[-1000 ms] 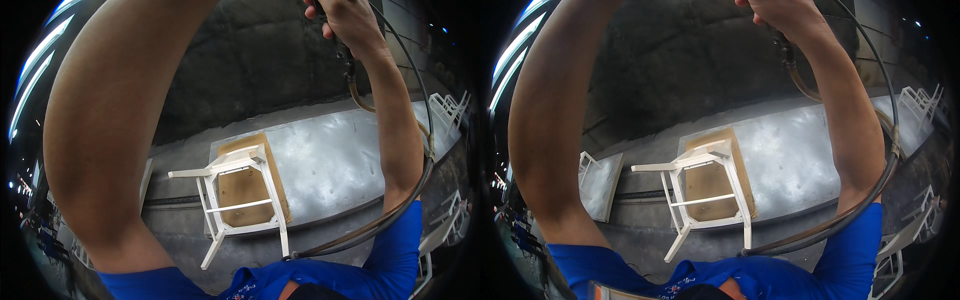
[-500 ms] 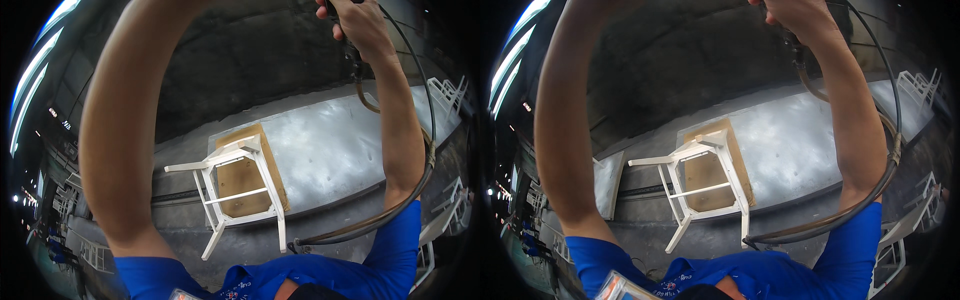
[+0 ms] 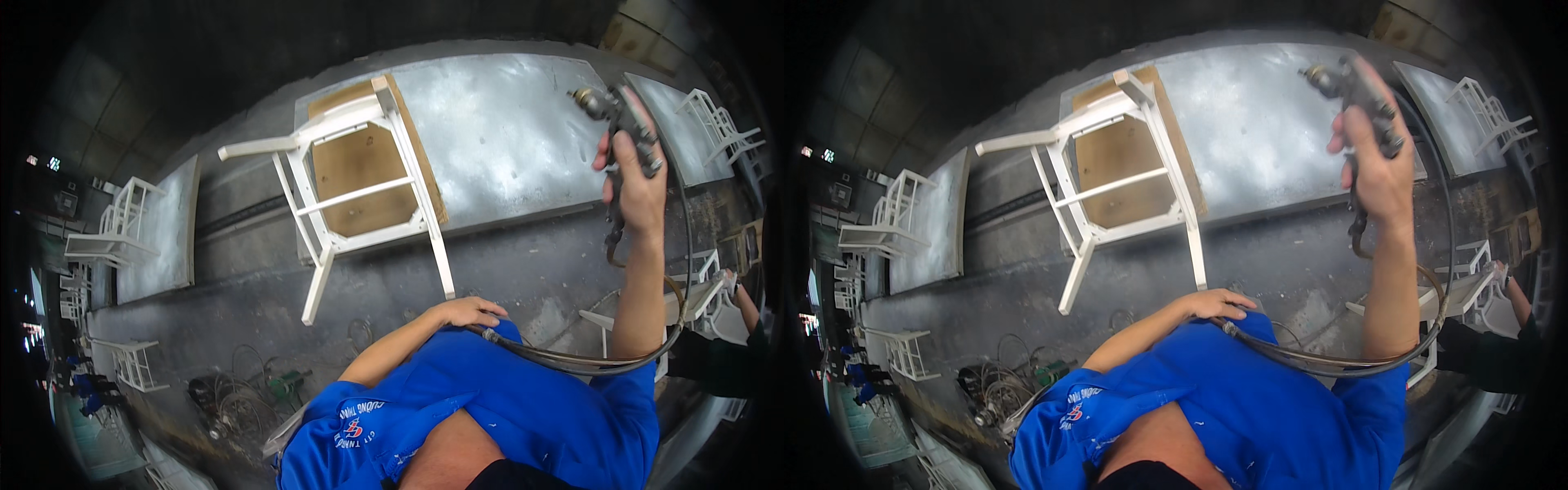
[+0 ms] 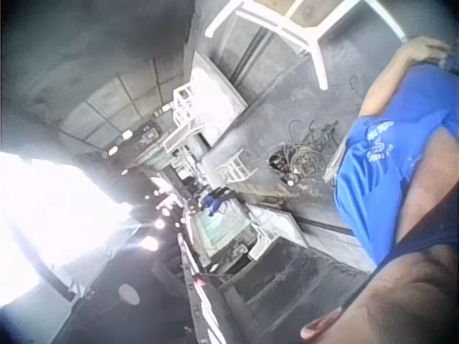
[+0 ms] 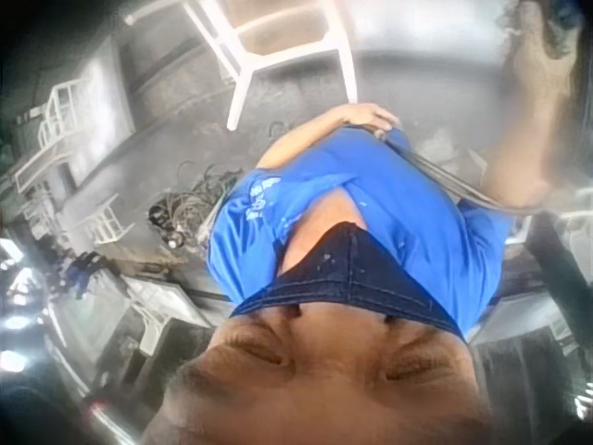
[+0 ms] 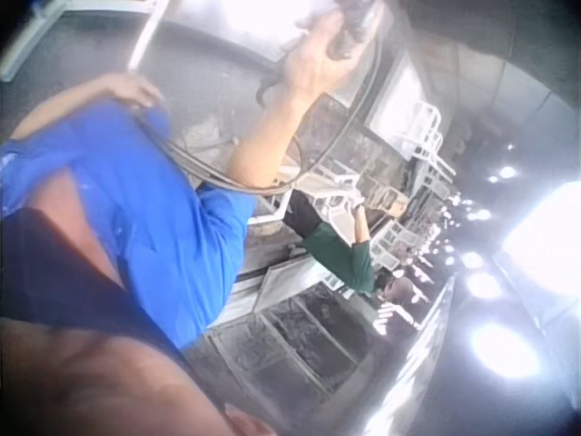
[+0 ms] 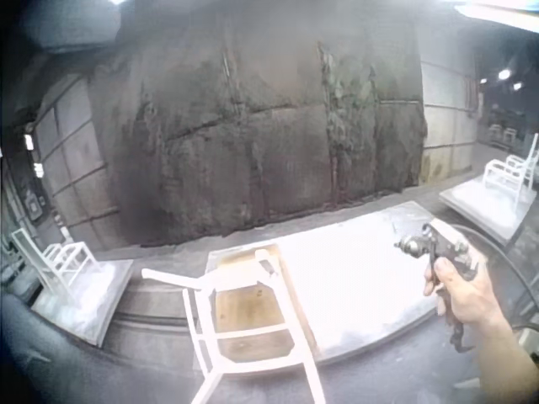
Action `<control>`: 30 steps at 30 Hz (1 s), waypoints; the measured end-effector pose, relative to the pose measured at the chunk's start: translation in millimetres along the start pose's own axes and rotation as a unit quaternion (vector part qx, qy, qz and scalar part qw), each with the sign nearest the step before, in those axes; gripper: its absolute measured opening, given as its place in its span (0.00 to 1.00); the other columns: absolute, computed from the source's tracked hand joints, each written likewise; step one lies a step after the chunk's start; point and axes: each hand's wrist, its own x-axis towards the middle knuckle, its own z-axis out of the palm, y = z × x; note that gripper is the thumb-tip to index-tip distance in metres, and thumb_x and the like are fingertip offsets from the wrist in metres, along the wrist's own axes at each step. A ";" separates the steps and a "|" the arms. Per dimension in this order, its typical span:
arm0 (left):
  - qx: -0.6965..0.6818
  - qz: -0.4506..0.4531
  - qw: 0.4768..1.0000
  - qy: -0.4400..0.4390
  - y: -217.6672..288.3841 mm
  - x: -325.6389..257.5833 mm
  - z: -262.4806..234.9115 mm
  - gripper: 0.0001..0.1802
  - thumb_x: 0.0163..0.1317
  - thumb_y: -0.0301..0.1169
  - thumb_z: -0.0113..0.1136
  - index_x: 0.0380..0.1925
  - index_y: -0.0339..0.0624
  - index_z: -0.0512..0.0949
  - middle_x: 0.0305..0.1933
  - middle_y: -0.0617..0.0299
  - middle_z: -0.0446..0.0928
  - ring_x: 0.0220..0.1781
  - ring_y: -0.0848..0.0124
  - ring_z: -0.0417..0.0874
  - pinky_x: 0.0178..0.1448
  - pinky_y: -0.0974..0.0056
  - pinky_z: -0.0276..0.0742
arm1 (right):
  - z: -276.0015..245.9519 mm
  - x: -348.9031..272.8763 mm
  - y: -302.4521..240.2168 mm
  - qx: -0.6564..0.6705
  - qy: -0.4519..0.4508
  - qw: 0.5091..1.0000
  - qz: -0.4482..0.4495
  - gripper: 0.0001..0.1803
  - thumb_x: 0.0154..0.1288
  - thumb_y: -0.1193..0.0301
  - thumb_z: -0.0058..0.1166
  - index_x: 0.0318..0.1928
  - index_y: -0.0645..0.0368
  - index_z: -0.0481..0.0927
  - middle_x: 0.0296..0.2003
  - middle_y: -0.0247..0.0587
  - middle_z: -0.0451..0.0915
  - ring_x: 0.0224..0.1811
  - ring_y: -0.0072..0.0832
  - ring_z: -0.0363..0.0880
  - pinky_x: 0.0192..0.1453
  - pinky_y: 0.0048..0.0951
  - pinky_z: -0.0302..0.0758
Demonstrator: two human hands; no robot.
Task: The person spray paints white chair frames using a handheld spray gun. They repeatedly pick up chairs, rotate them to coat all sides, and place them back on the floor. The process is repeated for multiple chairs in a workshop setting.
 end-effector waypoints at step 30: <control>-0.135 0.066 0.911 0.384 -77.9 -49.7 86.8 0.18 0.51 0.11 0.59 0.41 0.40 0.79 0.52 0.62 0.82 0.63 0.67 0.78 0.64 0.63 0.73 | 39.2 -89.3 247.8 -0.027 -0.277 0.933 0.229 0.30 0.73 0.66 0.58 0.74 0.47 0.71 0.62 0.57 0.81 0.62 0.55 0.81 0.64 0.41 0.78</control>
